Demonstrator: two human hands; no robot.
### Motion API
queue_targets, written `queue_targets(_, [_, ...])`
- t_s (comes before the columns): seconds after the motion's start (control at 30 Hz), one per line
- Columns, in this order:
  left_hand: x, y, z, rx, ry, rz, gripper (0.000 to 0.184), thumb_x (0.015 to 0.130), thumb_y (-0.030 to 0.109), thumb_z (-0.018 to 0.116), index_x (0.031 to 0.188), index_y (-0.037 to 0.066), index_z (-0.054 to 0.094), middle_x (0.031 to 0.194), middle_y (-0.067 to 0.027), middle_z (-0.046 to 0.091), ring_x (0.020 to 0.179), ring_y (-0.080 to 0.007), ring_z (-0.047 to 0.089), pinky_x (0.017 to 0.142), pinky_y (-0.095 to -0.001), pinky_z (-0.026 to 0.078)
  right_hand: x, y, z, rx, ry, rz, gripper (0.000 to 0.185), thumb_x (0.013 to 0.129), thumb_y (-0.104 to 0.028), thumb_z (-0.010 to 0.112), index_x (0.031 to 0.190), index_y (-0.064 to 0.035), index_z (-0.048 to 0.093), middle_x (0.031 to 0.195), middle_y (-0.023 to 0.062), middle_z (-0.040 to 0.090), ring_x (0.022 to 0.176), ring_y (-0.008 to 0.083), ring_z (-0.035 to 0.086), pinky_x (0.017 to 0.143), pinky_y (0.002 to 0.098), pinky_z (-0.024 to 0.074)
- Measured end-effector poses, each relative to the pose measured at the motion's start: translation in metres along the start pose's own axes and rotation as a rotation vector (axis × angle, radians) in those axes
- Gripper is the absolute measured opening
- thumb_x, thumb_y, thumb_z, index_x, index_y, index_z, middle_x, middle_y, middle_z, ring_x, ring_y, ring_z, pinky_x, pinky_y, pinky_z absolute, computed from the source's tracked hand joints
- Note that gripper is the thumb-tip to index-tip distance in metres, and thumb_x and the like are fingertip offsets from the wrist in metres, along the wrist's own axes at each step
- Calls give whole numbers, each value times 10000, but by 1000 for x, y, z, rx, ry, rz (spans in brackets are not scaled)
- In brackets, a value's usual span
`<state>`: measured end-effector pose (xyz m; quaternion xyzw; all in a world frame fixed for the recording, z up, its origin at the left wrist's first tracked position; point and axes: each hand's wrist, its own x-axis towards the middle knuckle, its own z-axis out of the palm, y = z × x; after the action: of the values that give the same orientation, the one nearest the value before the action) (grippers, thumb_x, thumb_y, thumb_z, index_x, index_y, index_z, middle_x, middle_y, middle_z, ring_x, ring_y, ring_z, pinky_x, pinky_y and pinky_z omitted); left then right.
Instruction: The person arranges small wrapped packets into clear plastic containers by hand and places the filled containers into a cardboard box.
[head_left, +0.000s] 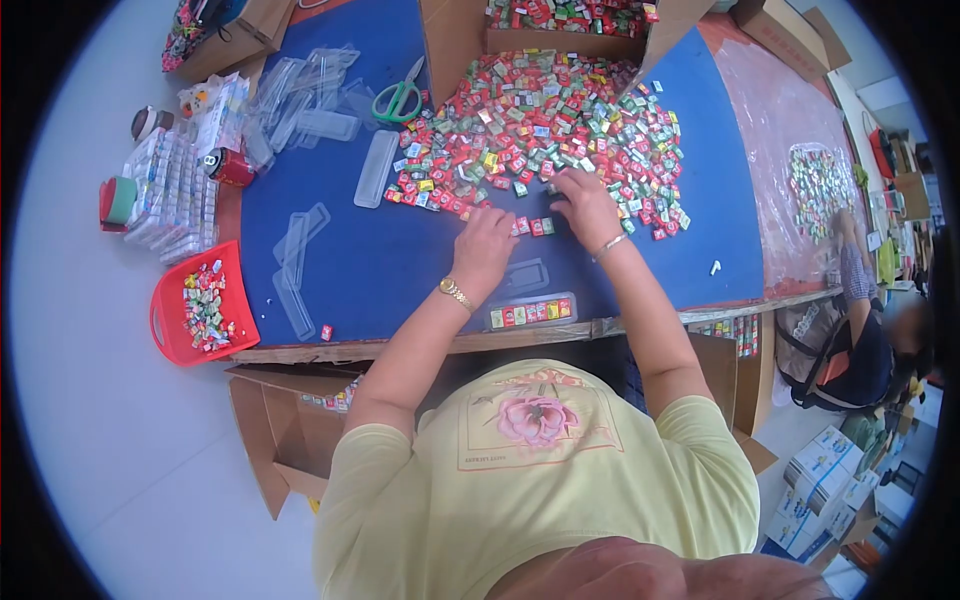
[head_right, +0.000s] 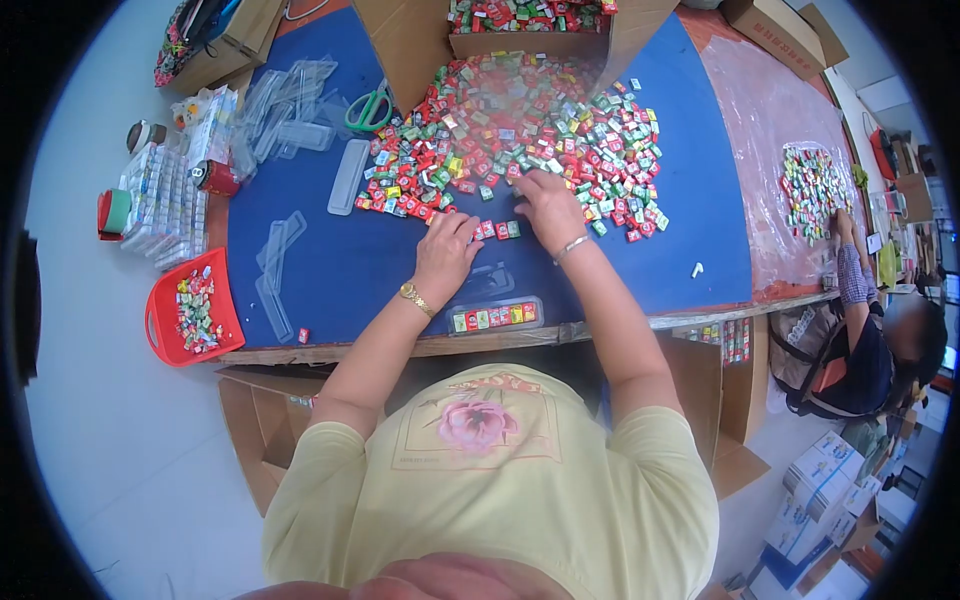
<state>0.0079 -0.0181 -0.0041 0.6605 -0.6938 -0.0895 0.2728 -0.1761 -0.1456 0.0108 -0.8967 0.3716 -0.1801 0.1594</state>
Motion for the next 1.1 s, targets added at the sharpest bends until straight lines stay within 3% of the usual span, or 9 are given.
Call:
queue_targets(0.07, [-1, 3, 2, 11, -3, -16, 347, 793, 133, 797, 1124, 77, 710, 1092, -57, 661, 1055, -279, 604, 872, -391, 543, 7, 7, 2, -61, 57, -43, 391, 770, -91, 791, 1150, -111, 699, 1133, 99, 671, 1050, 315, 642, 860, 411, 554])
queue_targets(0.2, [-1, 2, 9, -8, 26, -57, 330, 798, 111, 785, 1119, 78, 713, 1102, -60, 663, 1049, -276, 616, 858, -394, 549, 13, 8, 4, -150, -81, -19, 351, 783, -122, 786, 1123, -108, 700, 1110, 85, 672, 1034, 310, 645, 852, 417, 556])
queue_targets(0.33, [-10, -11, 4, -22, 53, -12, 327, 795, 97, 783, 1114, 76, 714, 1107, -67, 663, 1042, -275, 627, 845, -397, 554, -2, -22, 5, 116, -16, -24, 309, 786, -153, 783, 1079, -108, 695, 1069, 63, 665, 1015, 302, 647, 849, 420, 557])
queue_targets(0.43, [-17, -17, -3, -34, 57, -31, 336, 789, 93, 786, 1115, 72, 712, 1110, -75, 663, 1035, -279, 634, 853, -395, 554, -5, -55, 13, 18, -127, -98, 318, 744, -181, 811, 1034, -118, 698, 1008, 59, 637, 1030, 271, 628, 847, 394, 554])
queue_targets(0.57, [-18, -18, -5, 0, 49, -23, 348, 785, 103, 796, 1120, 67, 707, 1114, -78, 660, 1034, -283, 633, 854, -396, 554, -2, -59, 23, -39, -178, -130, 360, 729, -192, 825, 1060, -119, 705, 1048, 52, 637, 1050, 269, 620, 856, 388, 552])
queue_targets(0.73, [-19, -12, -7, -34, 54, -32, 379, 778, 130, 811, 1137, 67, 704, 1123, -75, 655, 1060, -281, 623, 868, -395, 550, -16, -31, 9, -46, -71, -116, 374, 721, -200, 835, 1065, -119, 713, 1082, 52, 636, 1061, 270, 613, 867, 387, 549])
queue_targets(0.87, [-11, -3, -7, -19, 70, -19, 409, 774, 164, 824, 1153, 69, 704, 1130, -69, 653, 1100, -274, 603, 875, -392, 546, -23, -16, 13, -39, -132, -59, 351, 723, -202, 835, 1043, -121, 717, 1070, 64, 644, 1068, 270, 614, 864, 389, 551])
queue_targets(1.0, [-8, -1, -4, 23, -1, -31, 429, 771, 188, 830, 1165, 71, 705, 1129, -64, 653, 1107, -274, 585, 882, -385, 536, -22, -9, 5, 45, -58, 16, 301, 743, -164, 818, 1025, -129, 723, 1050, 65, 657, 1065, 272, 621, 863, 393, 553])
queue_targets(1.1, [-9, 0, -7, 70, 72, -3, 407, 778, 189, 825, 1153, 79, 710, 1124, -62, 651, 1079, -278, 581, 888, -390, 524, -5, 8, -1, -123, 55, 190, 275, 756, -134, 800, 1021, -132, 725, 1027, 66, 665, 1043, 275, 630, 863, 399, 553])
